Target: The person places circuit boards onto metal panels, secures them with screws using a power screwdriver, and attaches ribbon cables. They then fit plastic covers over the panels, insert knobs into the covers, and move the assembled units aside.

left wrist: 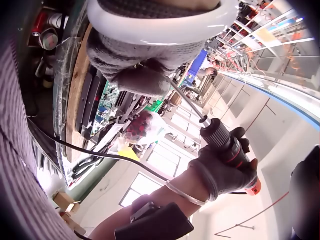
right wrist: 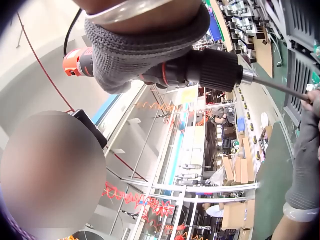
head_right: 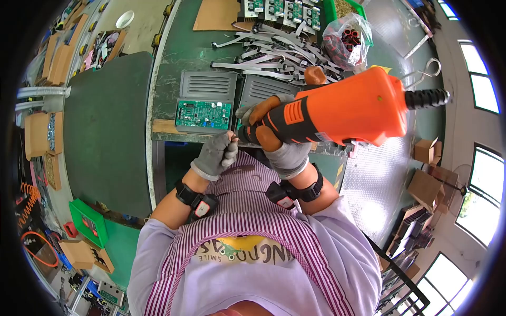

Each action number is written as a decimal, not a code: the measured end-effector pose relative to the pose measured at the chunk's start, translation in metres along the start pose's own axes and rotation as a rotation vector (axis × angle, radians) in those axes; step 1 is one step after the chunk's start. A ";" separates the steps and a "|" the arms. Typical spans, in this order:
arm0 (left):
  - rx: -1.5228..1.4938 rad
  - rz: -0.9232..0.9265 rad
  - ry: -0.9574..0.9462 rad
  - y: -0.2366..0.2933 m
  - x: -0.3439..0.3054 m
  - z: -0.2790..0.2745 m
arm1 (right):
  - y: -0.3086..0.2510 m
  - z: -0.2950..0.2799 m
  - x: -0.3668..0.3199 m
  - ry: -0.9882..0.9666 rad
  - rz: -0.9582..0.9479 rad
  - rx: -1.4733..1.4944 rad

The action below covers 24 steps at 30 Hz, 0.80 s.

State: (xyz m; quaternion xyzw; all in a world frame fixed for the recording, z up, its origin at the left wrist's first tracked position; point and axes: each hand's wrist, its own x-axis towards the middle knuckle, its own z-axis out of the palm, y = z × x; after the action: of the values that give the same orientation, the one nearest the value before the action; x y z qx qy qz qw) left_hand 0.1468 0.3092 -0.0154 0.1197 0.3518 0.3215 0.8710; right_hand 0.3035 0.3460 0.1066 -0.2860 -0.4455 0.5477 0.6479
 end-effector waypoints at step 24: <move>-0.073 -0.009 0.163 -0.003 -0.010 -0.023 | 0.037 -0.014 -0.007 -0.225 0.366 -0.148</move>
State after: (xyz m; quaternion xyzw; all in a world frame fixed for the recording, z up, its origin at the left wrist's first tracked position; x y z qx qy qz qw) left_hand 0.1271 0.2998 -0.0276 0.0596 0.4100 0.3388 0.8447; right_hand 0.2990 0.3493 0.0663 -0.3456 -0.4946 0.6504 0.4614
